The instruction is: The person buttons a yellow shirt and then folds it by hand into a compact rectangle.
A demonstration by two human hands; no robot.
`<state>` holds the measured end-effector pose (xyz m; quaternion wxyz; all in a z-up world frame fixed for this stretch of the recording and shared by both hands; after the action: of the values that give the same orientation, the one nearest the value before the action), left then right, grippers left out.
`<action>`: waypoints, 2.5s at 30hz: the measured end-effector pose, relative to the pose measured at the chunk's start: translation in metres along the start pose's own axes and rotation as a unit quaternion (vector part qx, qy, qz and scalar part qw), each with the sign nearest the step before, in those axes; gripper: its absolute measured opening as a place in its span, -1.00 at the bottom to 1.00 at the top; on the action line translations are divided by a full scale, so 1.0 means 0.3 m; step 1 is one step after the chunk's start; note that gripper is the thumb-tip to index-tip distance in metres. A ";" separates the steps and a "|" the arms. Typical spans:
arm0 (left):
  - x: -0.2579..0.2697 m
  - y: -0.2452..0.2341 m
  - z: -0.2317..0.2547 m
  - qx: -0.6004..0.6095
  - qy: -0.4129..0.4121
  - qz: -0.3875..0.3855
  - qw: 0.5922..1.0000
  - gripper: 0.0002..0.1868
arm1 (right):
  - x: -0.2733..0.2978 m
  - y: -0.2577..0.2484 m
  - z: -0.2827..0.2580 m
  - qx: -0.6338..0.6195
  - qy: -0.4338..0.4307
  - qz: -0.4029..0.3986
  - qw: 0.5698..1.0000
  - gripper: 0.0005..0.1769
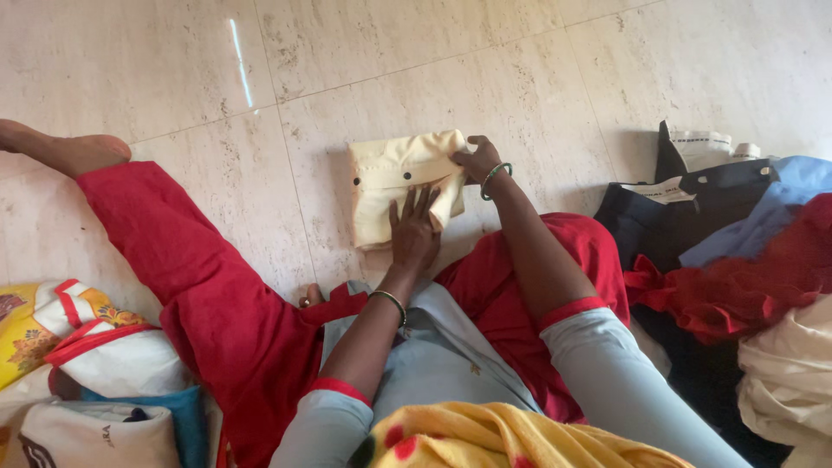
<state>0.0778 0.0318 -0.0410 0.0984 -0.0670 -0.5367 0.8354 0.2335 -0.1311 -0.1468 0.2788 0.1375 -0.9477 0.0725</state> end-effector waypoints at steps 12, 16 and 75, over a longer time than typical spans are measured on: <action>0.153 -0.092 -0.598 0.872 -0.121 0.043 0.472 -0.59 | 0.470 0.330 -0.361 -0.057 -0.188 -0.242 0.950 -0.02; 0.242 0.061 -0.817 0.729 -0.244 0.148 0.622 -0.59 | 0.296 0.368 -0.075 -0.026 -0.016 -0.153 0.988 -0.15; 0.359 0.001 -0.027 -0.001 0.019 -0.147 0.989 -0.20 | 0.609 0.630 -0.038 0.452 -0.180 -0.216 0.847 -0.15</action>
<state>-0.0250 0.0644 -0.0453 0.2305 -0.0036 -0.5394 0.8099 0.0350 0.0110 -0.0484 0.0193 0.4600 -0.7899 0.4051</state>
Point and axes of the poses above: each hand's wrist, its own x-axis away from the middle knuckle, its own y-axis out of the palm, z = x × y, the point moved 10 cm from there along -x, towards the middle knuckle, and after that the axes turned 13 degrees about -z, right-handed, at the moved point
